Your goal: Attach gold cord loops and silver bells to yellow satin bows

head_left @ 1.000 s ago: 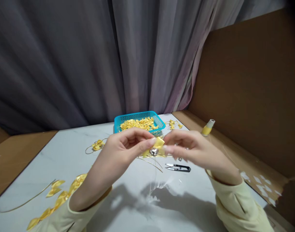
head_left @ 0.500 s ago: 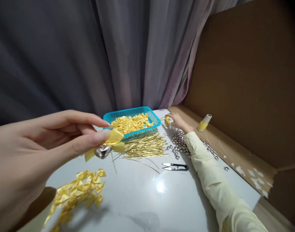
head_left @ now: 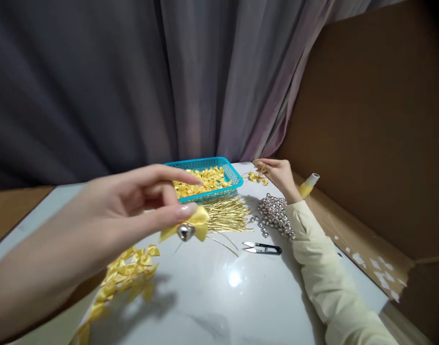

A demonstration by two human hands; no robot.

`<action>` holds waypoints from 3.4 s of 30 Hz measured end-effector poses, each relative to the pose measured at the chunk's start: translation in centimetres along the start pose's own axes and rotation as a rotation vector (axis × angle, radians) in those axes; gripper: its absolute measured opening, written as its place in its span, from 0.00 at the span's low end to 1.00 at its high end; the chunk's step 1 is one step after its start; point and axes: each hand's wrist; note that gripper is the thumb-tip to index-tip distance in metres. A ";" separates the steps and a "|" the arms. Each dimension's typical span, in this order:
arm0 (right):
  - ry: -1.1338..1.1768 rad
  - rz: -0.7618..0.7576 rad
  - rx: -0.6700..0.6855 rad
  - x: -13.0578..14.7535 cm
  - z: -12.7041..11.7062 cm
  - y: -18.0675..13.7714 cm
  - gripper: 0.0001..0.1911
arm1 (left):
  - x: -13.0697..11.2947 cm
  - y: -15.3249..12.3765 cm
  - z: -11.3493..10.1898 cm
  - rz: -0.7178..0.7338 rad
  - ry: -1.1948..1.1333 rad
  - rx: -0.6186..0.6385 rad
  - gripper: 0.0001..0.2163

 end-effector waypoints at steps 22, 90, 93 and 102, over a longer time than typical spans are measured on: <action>0.951 0.605 0.394 13.2 1.9 -10.9 0.02 | 1.5 -1.3 5.0 -0.089 0.045 0.403 0.13; 0.885 0.147 0.371 11.7 1.8 -9.7 0.07 | 1.2 0.0 2.6 -0.109 0.046 0.242 0.12; 0.860 0.082 0.398 12.2 2.1 -10.6 0.08 | 1.3 -0.1 2.6 -0.100 0.004 0.236 0.10; 0.752 0.031 0.431 12.5 1.7 -11.5 0.07 | 1.1 -0.4 2.4 -0.006 0.087 0.210 0.13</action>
Point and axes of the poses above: each hand's wrist, its own y-axis towards the middle knuckle, its own z-axis out of the palm, x = y × z, and after that the axes turned 14 degrees about -x, right-handed
